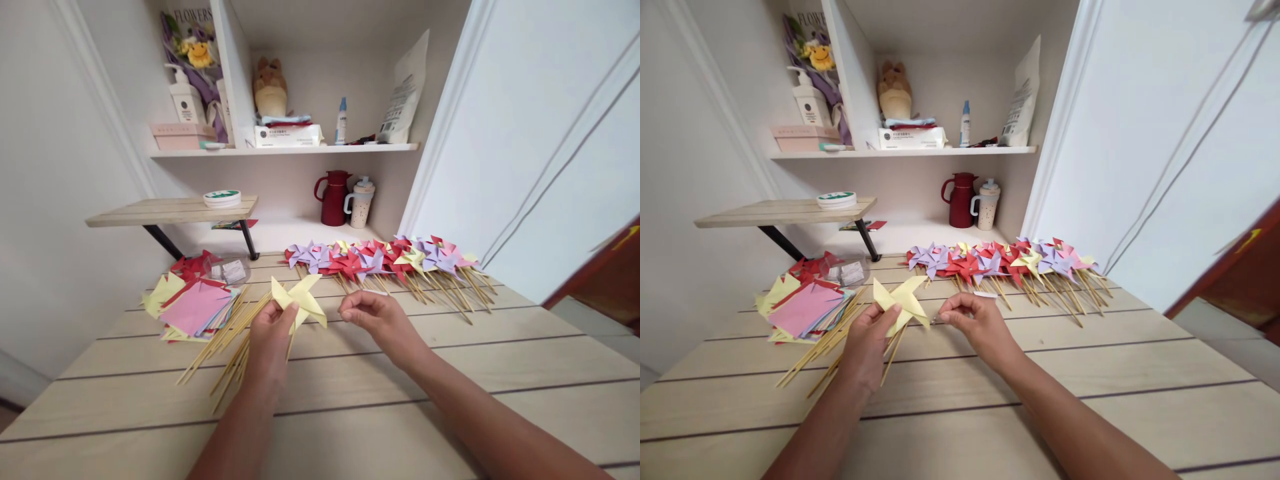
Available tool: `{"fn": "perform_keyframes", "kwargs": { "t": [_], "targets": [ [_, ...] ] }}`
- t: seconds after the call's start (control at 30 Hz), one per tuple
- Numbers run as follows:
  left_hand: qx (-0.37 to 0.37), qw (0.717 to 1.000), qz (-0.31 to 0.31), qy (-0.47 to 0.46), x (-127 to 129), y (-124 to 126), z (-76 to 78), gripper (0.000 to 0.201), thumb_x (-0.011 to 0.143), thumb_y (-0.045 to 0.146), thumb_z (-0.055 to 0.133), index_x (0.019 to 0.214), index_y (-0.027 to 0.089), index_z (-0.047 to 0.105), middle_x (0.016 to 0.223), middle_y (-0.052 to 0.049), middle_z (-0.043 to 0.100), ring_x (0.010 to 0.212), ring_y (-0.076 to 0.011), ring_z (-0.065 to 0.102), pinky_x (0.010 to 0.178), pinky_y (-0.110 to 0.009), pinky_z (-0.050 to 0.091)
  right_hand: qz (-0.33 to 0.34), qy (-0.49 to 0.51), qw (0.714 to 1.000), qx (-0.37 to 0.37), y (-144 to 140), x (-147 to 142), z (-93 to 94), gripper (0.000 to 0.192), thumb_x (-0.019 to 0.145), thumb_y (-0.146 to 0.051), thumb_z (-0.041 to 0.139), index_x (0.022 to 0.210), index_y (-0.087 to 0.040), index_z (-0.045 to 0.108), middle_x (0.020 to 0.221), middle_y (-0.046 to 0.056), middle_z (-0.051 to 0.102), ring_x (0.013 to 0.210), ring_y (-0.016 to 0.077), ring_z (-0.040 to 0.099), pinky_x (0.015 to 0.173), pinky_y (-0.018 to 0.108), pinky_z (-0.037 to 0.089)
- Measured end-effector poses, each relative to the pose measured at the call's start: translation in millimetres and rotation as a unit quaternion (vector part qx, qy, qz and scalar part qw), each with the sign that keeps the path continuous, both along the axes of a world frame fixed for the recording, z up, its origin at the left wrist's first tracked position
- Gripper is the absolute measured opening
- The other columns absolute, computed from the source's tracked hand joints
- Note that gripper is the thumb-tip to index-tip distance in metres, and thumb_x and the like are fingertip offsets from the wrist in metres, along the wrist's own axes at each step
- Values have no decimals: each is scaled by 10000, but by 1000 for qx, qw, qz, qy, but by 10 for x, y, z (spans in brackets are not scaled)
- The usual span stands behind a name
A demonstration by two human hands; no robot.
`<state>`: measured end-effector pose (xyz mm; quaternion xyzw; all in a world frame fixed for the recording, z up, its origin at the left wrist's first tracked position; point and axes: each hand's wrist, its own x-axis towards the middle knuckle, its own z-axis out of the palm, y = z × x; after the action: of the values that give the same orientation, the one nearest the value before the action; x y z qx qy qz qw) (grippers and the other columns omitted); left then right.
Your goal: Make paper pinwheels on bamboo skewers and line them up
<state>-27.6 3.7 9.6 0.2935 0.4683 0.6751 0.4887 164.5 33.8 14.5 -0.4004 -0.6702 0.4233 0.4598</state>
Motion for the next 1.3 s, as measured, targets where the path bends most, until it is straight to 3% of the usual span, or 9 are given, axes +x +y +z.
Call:
{"fn": "perform_keyframes", "kwargs": {
  "t": [0.13,0.33,0.63,0.8,0.93,1.03,1.3],
  "targets": [
    [17,999,13,26,11,20,-30,319,643,302,817,907,139,742,861,-67,766,761,-166,686,711,-247,498,36,17,999,17,-126,-92,40,129,806,-330,719,762,-210,705,821,29,714,811,197,633,792,320,479],
    [5,997,7,79,13,22,-61,342,669,350,793,937,145,733,789,-45,749,712,-170,675,665,-248,487,28,54,997,42,-157,-89,51,105,807,-334,758,763,-243,733,1237,46,654,1223,257,554,1082,411,344],
    [13,991,-13,131,102,-23,-60,316,687,378,792,907,158,739,828,-62,759,760,-191,681,695,-273,502,37,141,987,-69,-209,-170,-14,104,746,-338,812,740,-254,751,1352,53,600,1355,288,450,1127,449,272],
    [60,986,-36,152,123,-39,-96,309,713,367,794,958,182,755,919,-62,756,870,-209,685,798,-304,516,29,158,982,-98,-223,-197,-15,135,708,-349,835,722,-241,757,1254,58,633,1290,292,491,1101,423,289],
    [91,978,-58,178,155,-70,-97,243,741,363,785,917,197,767,946,-61,741,893,-205,672,813,-297,507,53,170,980,-91,-204,-193,-35,157,739,-364,811,729,-232,727,992,27,672,1023,231,597,936,356,410],
    [100,973,-66,197,171,-94,-95,240,750,370,782,918,199,770,917,-59,732,868,-195,661,768,-278,504,67,178,978,-90,-186,-187,-64,144,772,-349,787,768,-231,704,831,-6,658,841,179,584,816,309,431],
    [92,978,-54,179,195,-123,-66,258,741,352,790,951,204,768,917,-48,737,863,-191,666,797,-284,506,36,134,990,-39,-172,-163,-64,106,810,-310,739,784,-220,689,813,-8,660,816,169,582,806,302,437]
  ]
}}
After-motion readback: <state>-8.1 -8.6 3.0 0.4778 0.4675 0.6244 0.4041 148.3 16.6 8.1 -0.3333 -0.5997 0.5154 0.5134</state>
